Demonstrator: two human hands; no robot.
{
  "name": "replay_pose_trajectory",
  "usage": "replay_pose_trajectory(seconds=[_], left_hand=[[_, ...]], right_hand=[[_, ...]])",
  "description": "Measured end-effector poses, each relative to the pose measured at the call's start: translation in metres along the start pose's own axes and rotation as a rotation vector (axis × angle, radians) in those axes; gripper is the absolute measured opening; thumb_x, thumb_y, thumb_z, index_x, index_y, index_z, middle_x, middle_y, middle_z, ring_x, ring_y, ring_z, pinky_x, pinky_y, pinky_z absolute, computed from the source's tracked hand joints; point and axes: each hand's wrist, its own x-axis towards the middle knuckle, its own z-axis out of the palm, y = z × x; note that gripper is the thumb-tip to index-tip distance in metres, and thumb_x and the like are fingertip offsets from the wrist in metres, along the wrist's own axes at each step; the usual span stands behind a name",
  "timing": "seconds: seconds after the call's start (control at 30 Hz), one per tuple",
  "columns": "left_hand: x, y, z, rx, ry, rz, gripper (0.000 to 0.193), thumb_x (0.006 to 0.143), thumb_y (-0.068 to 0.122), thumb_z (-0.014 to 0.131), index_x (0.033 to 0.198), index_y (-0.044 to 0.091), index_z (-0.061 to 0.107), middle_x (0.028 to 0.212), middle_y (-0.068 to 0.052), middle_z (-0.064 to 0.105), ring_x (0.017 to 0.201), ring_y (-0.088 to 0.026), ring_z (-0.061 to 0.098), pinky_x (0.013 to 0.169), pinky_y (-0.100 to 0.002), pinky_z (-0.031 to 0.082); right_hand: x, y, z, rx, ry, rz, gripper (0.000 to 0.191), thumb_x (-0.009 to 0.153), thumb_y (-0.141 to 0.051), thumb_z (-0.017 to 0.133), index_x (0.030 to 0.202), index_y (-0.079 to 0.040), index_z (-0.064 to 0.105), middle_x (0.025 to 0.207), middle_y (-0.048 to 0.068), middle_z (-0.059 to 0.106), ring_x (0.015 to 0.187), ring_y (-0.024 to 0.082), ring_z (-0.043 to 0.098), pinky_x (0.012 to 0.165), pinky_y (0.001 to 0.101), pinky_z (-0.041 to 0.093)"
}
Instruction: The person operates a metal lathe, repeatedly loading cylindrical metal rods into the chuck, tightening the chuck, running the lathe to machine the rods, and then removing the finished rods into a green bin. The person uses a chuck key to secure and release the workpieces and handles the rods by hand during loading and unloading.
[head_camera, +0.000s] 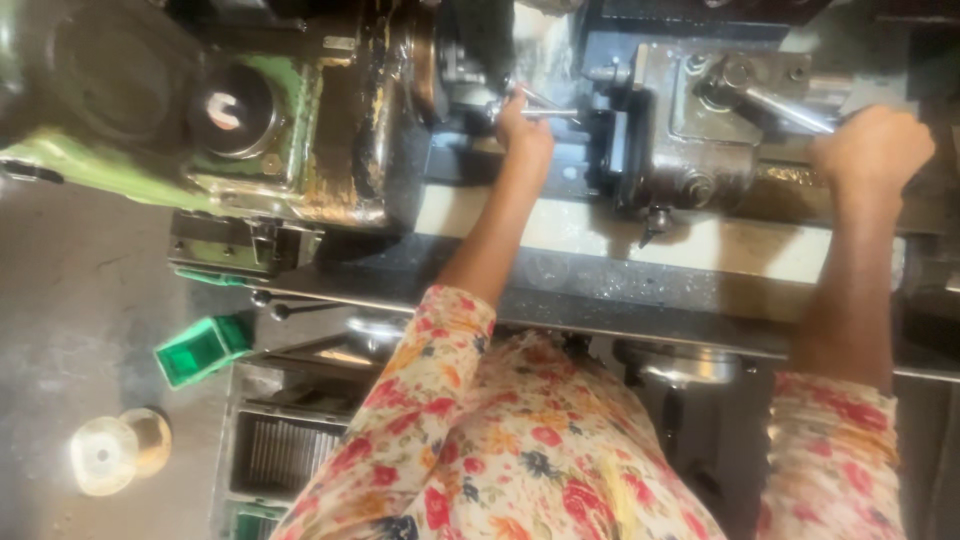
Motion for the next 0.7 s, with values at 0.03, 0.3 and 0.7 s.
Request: replay_pose_trajectory(seconds=[0.03,0.3,0.7], left_hand=[[-0.003,-0.001,0.002,0.014,0.038,0.025,0.028,0.093,0.014,0.069,0.121,0.01,0.066,0.107,-0.002,0.065,0.097,-0.018,0.059,0.078,-0.036,0.045],[0.022,0.005,0.003,0.072,0.053,0.113,0.026,0.098,0.018,0.067,0.122,0.007,0.065,0.11,-0.009,0.061,0.097,-0.023,0.056,0.079,-0.038,0.046],[0.023,0.008,0.001,1.072,-0.225,0.753,0.042,0.087,-0.003,0.072,0.127,0.0,0.061,0.114,-0.01,0.068,0.106,-0.023,0.068,0.086,-0.035,0.06]], right_hand=[[0.002,0.002,0.002,0.023,0.034,-0.006,0.024,0.076,-0.03,0.081,0.082,-0.006,0.081,0.079,0.019,0.076,0.073,0.035,0.075,0.065,0.0402,0.057],[0.005,0.004,0.007,0.041,-0.042,0.035,0.018,0.073,-0.024,0.08,0.082,-0.008,0.082,0.079,0.019,0.076,0.073,0.034,0.075,0.068,0.0397,0.057],[0.009,0.015,0.014,0.098,0.007,-0.052,0.017,0.081,-0.022,0.079,0.086,-0.005,0.081,0.075,0.015,0.076,0.071,0.03,0.076,0.07,0.0382,0.058]])
